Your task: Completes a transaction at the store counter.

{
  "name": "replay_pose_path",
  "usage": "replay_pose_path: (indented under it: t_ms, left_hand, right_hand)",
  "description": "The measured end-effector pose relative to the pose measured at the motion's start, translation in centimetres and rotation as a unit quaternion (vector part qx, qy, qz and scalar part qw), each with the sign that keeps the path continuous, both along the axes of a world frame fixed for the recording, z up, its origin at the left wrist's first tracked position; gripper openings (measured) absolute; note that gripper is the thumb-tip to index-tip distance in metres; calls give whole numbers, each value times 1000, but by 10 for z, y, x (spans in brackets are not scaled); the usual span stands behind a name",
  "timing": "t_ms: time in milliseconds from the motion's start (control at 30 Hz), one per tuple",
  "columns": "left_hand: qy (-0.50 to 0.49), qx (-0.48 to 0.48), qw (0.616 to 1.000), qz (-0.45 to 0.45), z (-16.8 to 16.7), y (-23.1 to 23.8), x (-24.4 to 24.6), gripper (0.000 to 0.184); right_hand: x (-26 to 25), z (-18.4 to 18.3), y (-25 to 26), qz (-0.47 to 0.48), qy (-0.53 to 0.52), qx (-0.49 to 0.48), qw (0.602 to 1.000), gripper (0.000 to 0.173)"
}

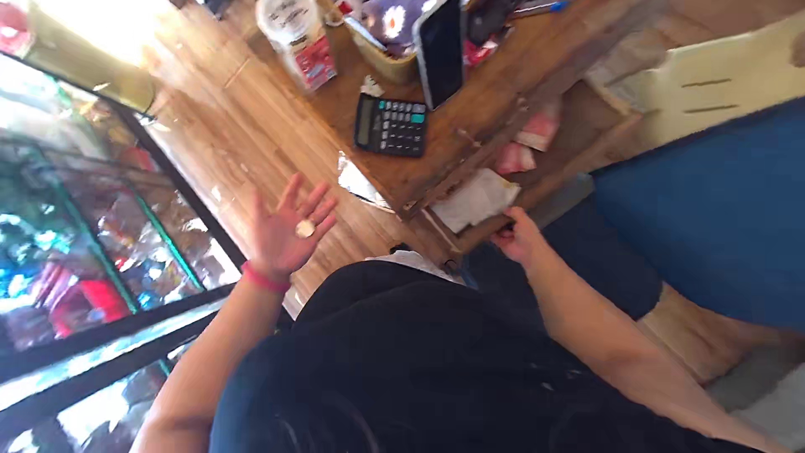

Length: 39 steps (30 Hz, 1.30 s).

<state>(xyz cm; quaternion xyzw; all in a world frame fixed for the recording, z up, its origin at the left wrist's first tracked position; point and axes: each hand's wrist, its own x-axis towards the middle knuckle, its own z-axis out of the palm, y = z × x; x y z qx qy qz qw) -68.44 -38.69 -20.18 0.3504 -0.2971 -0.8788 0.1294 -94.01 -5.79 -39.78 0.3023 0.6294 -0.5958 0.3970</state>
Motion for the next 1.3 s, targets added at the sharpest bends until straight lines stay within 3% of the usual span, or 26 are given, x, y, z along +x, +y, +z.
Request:
replay_pose_path:
  t_ms: [67,200,300,367,433,500,600,800,933,1300]
  left_hand:
    - [47,-11,997,-67,-8,-1,-13,82]
    - [45,-10,991,-126,-3,6,-32,83]
    - [75,-1,987,-144,-7,8,-36,81]
    - [83,14,987,-137,-11,11,-35,79]
    - [78,25,988,-131,-14,14,-27,77]
    - [63,26,990,-127,-15,18,-16,77]
    - [42,35,993,-106,-13,24,-1,77]
    - [37,47,995,-78,-13,29,5,80]
    - [61,46,994,-83,-6,32,8,78]
    - [59,52,996,-43,-3,35,19,77]
  right_hand:
    - [6,7,14,-7,7,0,1000,18]
    - [10,14,19,-34,-7,-6,999,14]
    - [4,19,20,-12,-30,26,999,25]
    - [-7,18,31,54,-4,95,994,40]
    - [-22,33,42,129,69,163,976,64]
    - [-38,49,48,136,200,209,948,74]
    - [-58,64,34,146,300,217,918,54]
    - [-54,52,-37,251,114,84,957,30]
    - [-67,35,-56,192,87,58,976,33]
    - [-109,38,-76,10,143,-33,989,41]
